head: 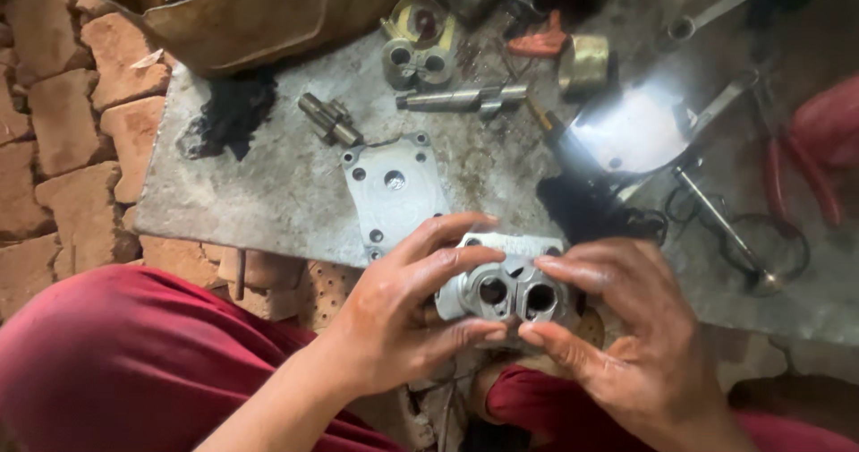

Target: The person cleans internal chambers of a metal pump housing with a cloth and assembles shafts and gears into the unit before securing the components with a mallet.

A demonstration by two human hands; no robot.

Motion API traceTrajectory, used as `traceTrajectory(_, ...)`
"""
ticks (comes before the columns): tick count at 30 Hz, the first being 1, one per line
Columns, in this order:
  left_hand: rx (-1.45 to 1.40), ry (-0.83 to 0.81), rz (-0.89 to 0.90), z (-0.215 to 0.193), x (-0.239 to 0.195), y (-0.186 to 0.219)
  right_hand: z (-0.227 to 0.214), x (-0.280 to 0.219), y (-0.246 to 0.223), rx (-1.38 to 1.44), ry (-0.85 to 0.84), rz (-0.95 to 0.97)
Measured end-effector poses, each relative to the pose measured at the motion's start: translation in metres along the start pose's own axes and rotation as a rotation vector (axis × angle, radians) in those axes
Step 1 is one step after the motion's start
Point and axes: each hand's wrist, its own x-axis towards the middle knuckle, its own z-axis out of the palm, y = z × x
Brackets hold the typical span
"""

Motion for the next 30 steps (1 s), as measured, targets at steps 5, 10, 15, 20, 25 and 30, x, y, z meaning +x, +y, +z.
traceTrajectory(5,0.044,-0.011,-0.021,0.0,-0.001,0.003,-0.003,0.0,-0.006,0.016,0.004,0.012)
traceTrajectory(10,0.062,0.03,-0.012,0.005,-0.002,0.008,-0.005,-0.001,-0.01,0.023,0.007,-0.006)
traceTrajectory(15,0.052,0.052,-0.013,0.008,-0.01,0.005,-0.007,-0.01,-0.007,0.184,0.031,0.164)
traceTrajectory(20,0.065,-0.017,-0.125,0.01,-0.008,0.006,-0.01,-0.007,-0.005,0.169,0.12,0.189)
traceTrajectory(25,0.073,-0.003,-0.132,0.011,-0.006,0.007,-0.011,-0.001,-0.006,0.178,0.122,0.172)
traceTrajectory(30,0.138,0.026,-0.034,0.011,-0.006,0.003,0.002,-0.001,-0.003,0.328,0.132,0.407)
